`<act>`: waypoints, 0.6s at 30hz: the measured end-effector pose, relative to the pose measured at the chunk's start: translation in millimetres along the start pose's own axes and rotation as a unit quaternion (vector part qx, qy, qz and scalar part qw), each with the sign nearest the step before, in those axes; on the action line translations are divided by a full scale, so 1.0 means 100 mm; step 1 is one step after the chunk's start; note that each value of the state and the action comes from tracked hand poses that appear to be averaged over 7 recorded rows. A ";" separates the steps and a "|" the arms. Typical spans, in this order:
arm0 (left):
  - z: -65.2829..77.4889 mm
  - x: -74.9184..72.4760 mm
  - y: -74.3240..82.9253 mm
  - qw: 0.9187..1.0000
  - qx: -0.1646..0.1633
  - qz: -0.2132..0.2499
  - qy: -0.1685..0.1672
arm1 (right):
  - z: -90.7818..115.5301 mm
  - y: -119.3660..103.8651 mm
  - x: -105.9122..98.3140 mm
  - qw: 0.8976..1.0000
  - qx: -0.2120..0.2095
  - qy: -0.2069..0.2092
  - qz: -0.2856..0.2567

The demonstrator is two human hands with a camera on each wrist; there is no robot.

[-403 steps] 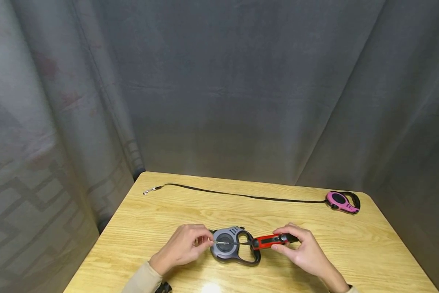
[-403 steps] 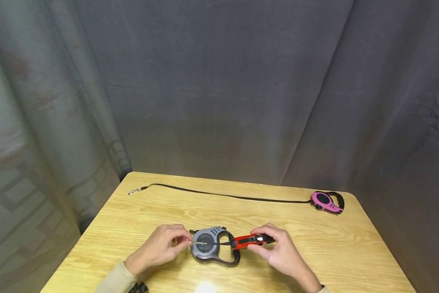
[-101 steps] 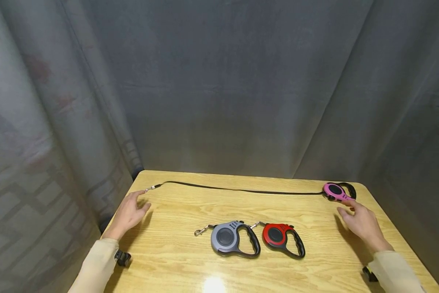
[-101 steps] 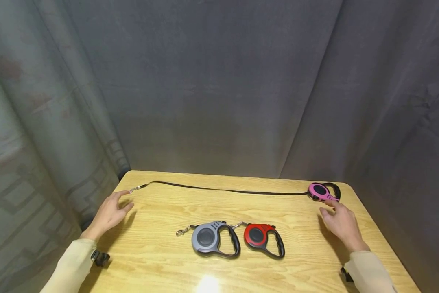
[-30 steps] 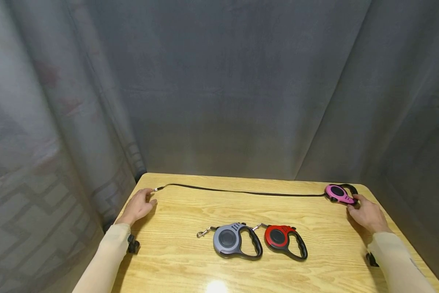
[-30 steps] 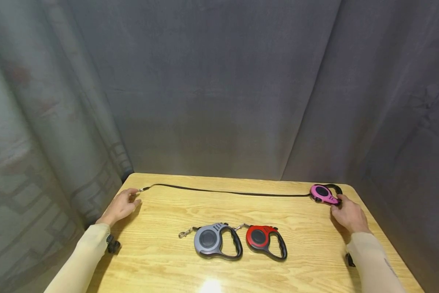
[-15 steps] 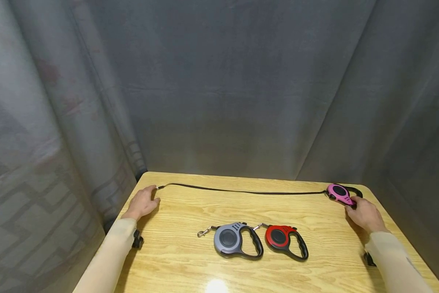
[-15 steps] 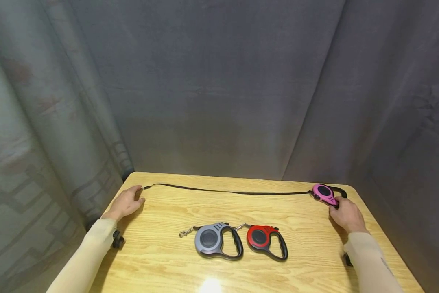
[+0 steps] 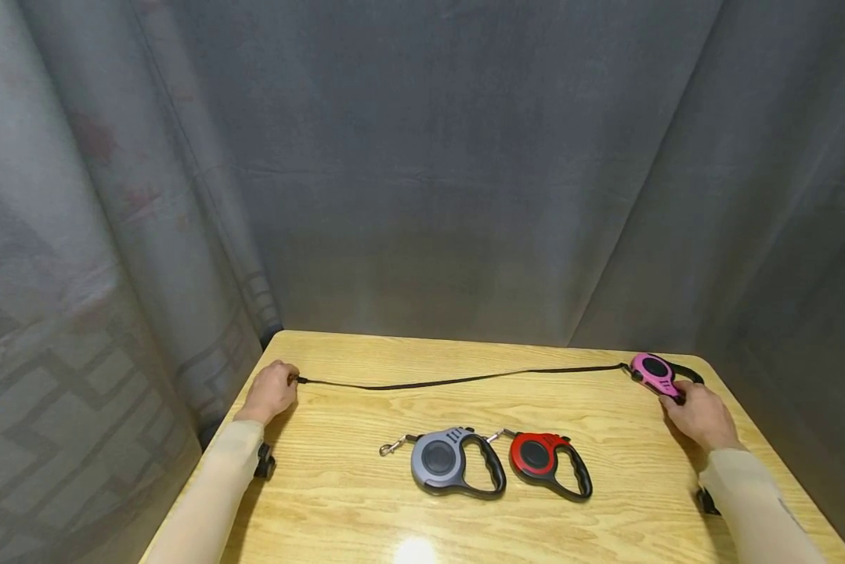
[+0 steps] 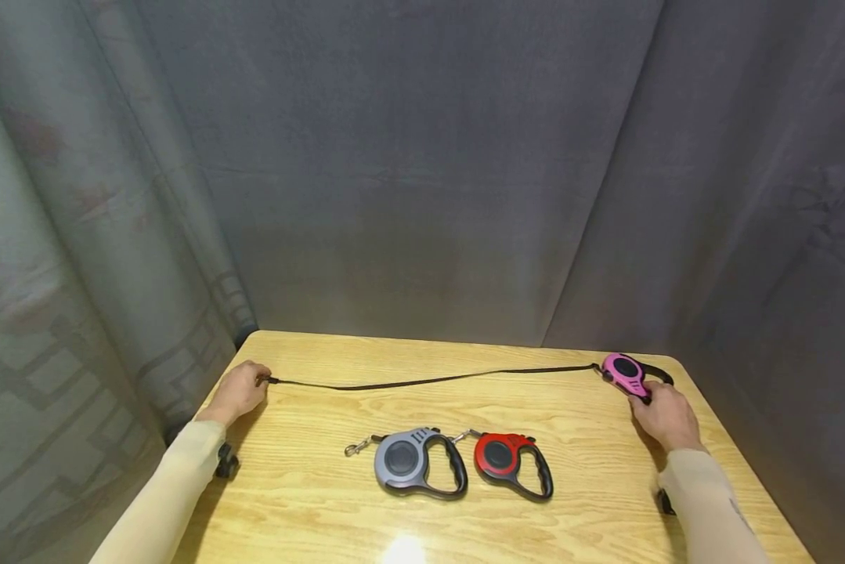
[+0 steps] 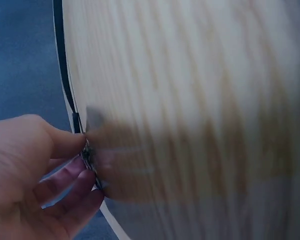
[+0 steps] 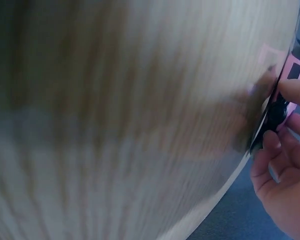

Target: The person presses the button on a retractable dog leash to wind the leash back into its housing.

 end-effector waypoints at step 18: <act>0.03 0.01 -0.14 0.999 -0.043 -0.017 -0.010 | 0.08 -0.03 -0.02 0.999 -0.029 -0.013 0.010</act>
Point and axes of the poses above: each hand's wrist, its own z-axis away from the middle knuckle, its own x-axis out of the palm, y = z × x, the point moved 8 cm from there along -z, towards the middle knuckle, and after that the axes turned 5 degrees about -z, right-handed, at the moved point
